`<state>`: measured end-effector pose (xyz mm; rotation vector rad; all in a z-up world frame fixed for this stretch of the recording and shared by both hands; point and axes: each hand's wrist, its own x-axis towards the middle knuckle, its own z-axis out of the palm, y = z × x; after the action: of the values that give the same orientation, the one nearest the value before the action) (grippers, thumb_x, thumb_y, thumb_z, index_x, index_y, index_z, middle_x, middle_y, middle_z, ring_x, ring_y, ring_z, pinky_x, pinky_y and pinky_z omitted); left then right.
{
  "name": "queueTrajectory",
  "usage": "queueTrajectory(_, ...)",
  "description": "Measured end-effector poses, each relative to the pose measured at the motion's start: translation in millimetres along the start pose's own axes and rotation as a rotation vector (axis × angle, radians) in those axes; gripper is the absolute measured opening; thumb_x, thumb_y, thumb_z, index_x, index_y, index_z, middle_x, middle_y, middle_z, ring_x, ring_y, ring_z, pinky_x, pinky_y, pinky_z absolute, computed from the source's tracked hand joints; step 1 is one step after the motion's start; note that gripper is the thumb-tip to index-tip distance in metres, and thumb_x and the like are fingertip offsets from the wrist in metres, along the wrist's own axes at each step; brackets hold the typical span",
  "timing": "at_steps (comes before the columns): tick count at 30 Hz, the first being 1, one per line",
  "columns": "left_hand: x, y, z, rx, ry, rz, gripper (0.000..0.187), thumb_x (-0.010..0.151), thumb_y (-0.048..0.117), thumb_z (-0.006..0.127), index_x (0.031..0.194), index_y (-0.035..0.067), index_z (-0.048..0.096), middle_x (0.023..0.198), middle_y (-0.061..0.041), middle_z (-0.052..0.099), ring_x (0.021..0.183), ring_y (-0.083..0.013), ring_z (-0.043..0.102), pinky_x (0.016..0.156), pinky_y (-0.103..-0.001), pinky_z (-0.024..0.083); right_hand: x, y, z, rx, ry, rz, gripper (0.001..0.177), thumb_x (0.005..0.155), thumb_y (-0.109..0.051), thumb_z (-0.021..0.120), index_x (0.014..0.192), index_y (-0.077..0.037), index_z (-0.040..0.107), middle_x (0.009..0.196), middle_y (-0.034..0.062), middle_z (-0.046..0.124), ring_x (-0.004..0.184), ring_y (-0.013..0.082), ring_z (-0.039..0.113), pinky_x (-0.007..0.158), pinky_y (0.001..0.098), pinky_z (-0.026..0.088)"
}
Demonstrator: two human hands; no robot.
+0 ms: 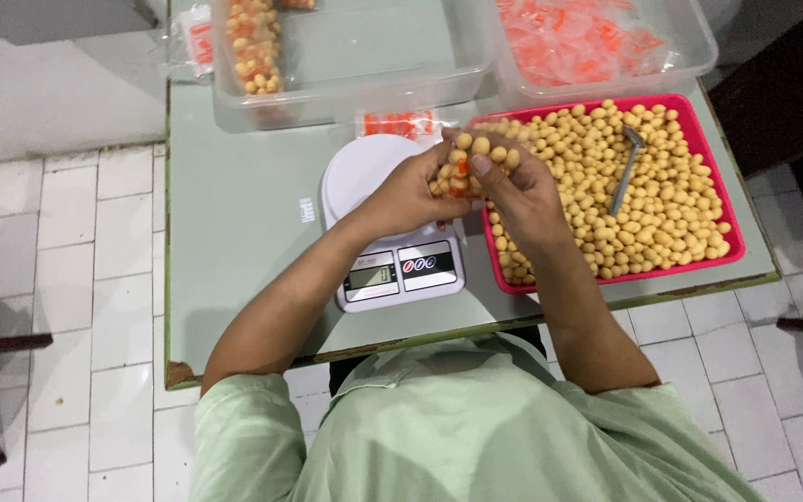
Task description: Filling small plastic bags with round snack items and weighing them on a digital scale.
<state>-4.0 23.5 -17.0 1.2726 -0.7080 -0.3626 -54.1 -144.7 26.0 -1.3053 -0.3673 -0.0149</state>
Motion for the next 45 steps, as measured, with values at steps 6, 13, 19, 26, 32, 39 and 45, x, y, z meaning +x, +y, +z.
queueTrajectory(6, 23, 9, 23, 0.168, -0.120, -0.130, 0.054, 0.082, 0.010, 0.085, 0.129, 0.007, 0.059, 0.084, -0.008, 0.071, 0.064, -0.0133, 0.069, 0.055, -0.026, 0.061, -28, -9, -8, 0.260, 0.296, 0.140, 0.026, 0.105, -0.013, 0.061, 0.129, -0.002, 0.060, 0.109, 0.0076, 0.071, 0.101, 0.0161, 0.072, 0.083, 0.0294, 0.060)
queueTrajectory(13, 47, 7, 43, 0.092, -0.222, -0.240, 0.057, 0.083, 0.004, 0.080, 0.134, 0.002, 0.054, 0.077, -0.012, 0.071, 0.057, -0.0150, 0.070, 0.048, -0.026, 0.062, -36, -31, -20, 0.329, 0.358, 0.144, 0.033, 0.104, -0.012, 0.061, 0.136, -0.002, 0.057, 0.116, 0.0125, 0.069, 0.093, 0.0167, 0.066, 0.072, 0.0268, 0.051)
queueTrajectory(19, 44, -31, 26, 0.032, -0.199, -0.103, 0.056, 0.080, 0.000, 0.085, 0.130, 0.005, 0.059, 0.109, -0.009, 0.073, 0.095, -0.0147, 0.068, 0.085, -0.035, 0.062, -29, -24, -45, 0.079, 0.193, 0.063, 0.023, 0.105, -0.011, 0.061, 0.127, -0.005, 0.059, 0.116, 0.0071, 0.064, 0.109, 0.0151, 0.061, 0.093, 0.0313, 0.054)
queueTrajectory(26, 9, -11, 3, 0.027, -0.044, -0.068, 0.070, 0.089, 0.004, 0.077, 0.149, 0.013, 0.041, 0.137, -0.010, 0.062, 0.129, -0.0231, 0.061, 0.108, -0.035, 0.054, 0, -47, -42, -0.373, -0.225, -0.324, 0.033, 0.109, -0.007, 0.062, 0.139, -0.006, 0.048, 0.146, 0.0151, 0.052, 0.140, 0.0279, 0.055, 0.120, 0.0407, 0.050)
queueTrajectory(32, -47, 7, -26, -0.052, -0.016, -0.185, 0.062, 0.089, 0.000, 0.077, 0.141, 0.009, 0.046, 0.130, -0.012, 0.063, 0.120, -0.0265, 0.068, 0.086, -0.030, 0.063, 24, -50, -9, -0.644, -0.513, -0.393, 0.011, 0.106, -0.006, 0.065, 0.115, 0.001, 0.065, 0.119, 0.0190, 0.066, 0.111, 0.0282, 0.065, 0.095, 0.0372, 0.054)
queueTrajectory(39, -98, 2, -85, 0.322, 0.079, -0.103, 0.066, 0.088, 0.004, 0.075, 0.144, 0.016, 0.042, 0.141, -0.007, 0.049, 0.117, -0.0200, 0.057, 0.086, -0.030, 0.056, 40, -36, 35, -0.707, -0.645, -0.236, 0.015, 0.107, -0.016, 0.061, 0.113, -0.003, 0.067, 0.103, 0.0086, 0.069, 0.089, 0.0187, 0.065, 0.077, 0.0290, 0.051)
queueTrajectory(45, -117, 13, -100, 0.089, 0.607, 0.057, 0.049, 0.099, 0.055, 0.052, 0.126, 0.014, 0.055, 0.131, -0.009, 0.064, 0.102, -0.0149, 0.065, 0.080, -0.028, 0.053, 59, 1, 31, -0.775, -0.564, 0.054, 0.018, 0.108, -0.027, 0.058, 0.110, -0.011, 0.064, 0.101, 0.0032, 0.069, 0.087, 0.0141, 0.065, 0.064, 0.0271, 0.047)
